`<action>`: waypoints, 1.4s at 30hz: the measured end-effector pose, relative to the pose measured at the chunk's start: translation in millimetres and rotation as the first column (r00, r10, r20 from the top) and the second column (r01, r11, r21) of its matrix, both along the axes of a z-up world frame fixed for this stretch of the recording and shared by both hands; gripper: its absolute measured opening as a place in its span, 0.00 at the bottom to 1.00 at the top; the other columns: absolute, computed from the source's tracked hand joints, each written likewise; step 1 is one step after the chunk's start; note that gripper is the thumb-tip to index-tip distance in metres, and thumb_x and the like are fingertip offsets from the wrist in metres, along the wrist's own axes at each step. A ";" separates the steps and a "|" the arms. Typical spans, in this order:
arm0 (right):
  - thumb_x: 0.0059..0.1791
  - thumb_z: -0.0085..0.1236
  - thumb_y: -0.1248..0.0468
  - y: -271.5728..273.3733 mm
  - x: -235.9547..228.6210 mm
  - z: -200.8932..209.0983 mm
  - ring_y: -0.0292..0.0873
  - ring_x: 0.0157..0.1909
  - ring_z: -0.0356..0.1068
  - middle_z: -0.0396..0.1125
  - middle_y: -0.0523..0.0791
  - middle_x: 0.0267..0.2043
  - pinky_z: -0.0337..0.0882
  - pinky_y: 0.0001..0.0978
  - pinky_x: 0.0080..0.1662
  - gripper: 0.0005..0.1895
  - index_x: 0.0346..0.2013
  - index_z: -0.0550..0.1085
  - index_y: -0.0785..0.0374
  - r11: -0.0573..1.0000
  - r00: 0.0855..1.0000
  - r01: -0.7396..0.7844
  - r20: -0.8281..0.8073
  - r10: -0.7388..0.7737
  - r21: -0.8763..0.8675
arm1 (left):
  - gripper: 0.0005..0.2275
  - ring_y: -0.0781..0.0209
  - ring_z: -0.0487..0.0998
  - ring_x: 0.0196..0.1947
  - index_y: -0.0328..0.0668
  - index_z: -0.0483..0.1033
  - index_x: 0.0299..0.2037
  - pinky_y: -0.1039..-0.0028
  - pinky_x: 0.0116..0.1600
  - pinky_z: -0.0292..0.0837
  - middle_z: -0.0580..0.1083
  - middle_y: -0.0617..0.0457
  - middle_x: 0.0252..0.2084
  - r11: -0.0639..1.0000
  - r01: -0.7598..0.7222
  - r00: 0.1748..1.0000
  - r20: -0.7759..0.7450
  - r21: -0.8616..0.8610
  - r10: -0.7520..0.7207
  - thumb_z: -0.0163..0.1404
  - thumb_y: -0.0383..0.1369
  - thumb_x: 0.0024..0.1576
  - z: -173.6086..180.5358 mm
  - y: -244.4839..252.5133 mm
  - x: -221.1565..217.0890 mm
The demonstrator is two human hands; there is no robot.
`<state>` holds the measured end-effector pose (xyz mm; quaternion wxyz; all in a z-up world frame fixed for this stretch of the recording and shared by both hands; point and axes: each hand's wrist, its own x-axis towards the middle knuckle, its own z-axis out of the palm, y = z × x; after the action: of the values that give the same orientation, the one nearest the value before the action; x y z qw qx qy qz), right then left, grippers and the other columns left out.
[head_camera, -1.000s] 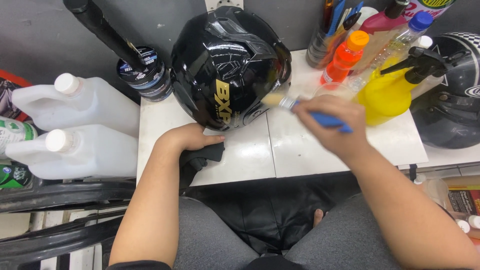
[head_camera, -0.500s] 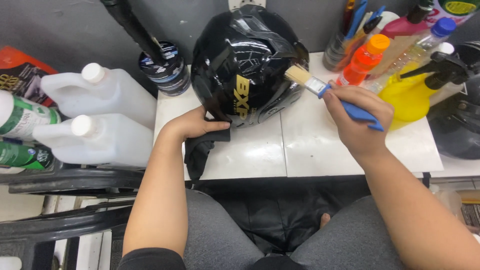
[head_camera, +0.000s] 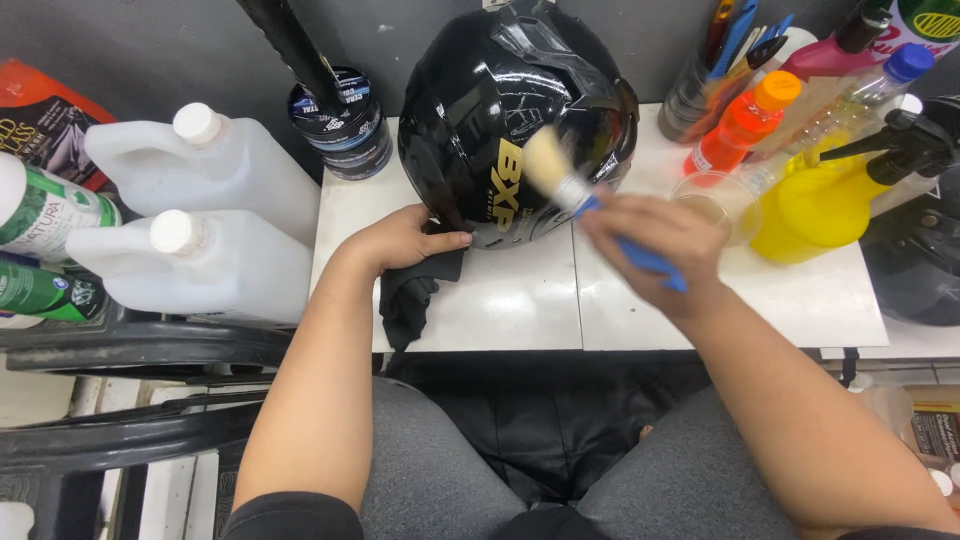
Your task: The person applies a clear liquid to a black motorcycle helmet using a brush, repeatedly dipping the brush into a small cup and spreading the liquid over the helmet's surface. The person rotates the helmet to cover different areas and occasionally wipes the surface with a black cloth.
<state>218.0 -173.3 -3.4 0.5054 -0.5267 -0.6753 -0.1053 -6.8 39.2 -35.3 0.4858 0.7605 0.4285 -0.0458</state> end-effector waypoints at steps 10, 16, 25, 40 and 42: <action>0.48 0.71 0.73 15.4 -14.9 23.1 0.58 0.43 0.77 0.76 0.54 0.40 0.75 0.41 0.44 0.04 0.35 0.81 0.66 0.997 0.997 0.078 -0.004 -0.077 0.020 | 0.35 0.39 0.68 0.66 0.37 0.73 0.60 0.49 0.70 0.58 0.74 0.39 0.60 0.996 0.047 0.994 0.094 0.079 -0.054 0.59 0.55 0.49 2.4 -2.2 -4.1; 0.48 0.70 0.75 17.0 -20.5 28.6 0.60 0.45 0.77 0.75 0.55 0.39 0.75 0.45 0.45 0.05 0.36 0.81 0.66 0.997 0.998 0.062 -0.014 -0.063 -0.050 | 0.33 0.44 0.68 0.67 0.39 0.73 0.61 0.51 0.70 0.58 0.74 0.42 0.61 0.995 0.064 0.993 0.097 0.074 -0.071 0.56 0.55 0.52 9.2 -9.6 -9.1; 0.48 0.71 0.71 26.1 -53.2 51.0 0.50 0.44 0.78 0.77 0.47 0.42 0.75 0.35 0.48 0.06 0.37 0.83 0.60 0.984 0.978 0.170 0.131 -0.161 -0.062 | 0.31 0.45 0.68 0.66 0.38 0.72 0.61 0.53 0.69 0.61 0.73 0.42 0.61 0.996 0.075 0.990 0.116 0.053 -0.081 0.53 0.55 0.55 2.7 -11.1 -9.2; 0.45 0.65 0.74 35.3 -68.8 77.0 0.60 0.44 0.76 0.74 0.56 0.39 0.76 0.46 0.46 0.04 0.33 0.80 0.66 0.961 0.997 -0.015 0.071 0.036 -0.277 | 0.28 0.46 0.72 0.63 0.39 0.79 0.54 0.56 0.66 0.65 0.77 0.44 0.56 0.997 0.041 0.991 0.121 0.071 -0.049 0.55 0.54 0.53 14.1 -11.9 -13.9; 0.50 0.66 0.70 44.3 -59.8 71.1 0.54 0.47 0.76 0.73 0.50 0.43 0.76 0.38 0.49 0.02 0.38 0.82 0.63 0.979 0.983 0.137 0.140 -0.116 -0.151 | 0.28 0.45 0.74 0.61 0.39 0.79 0.53 0.58 0.64 0.68 0.77 0.43 0.55 0.996 0.031 0.994 0.099 0.084 -0.039 0.55 0.54 0.53 16.5 -11.8 -14.6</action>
<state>158.2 -129.0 67.7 0.4084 -0.5994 -0.6784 -0.1169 -21.4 27.4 -18.8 0.4740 0.7886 0.3916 0.0015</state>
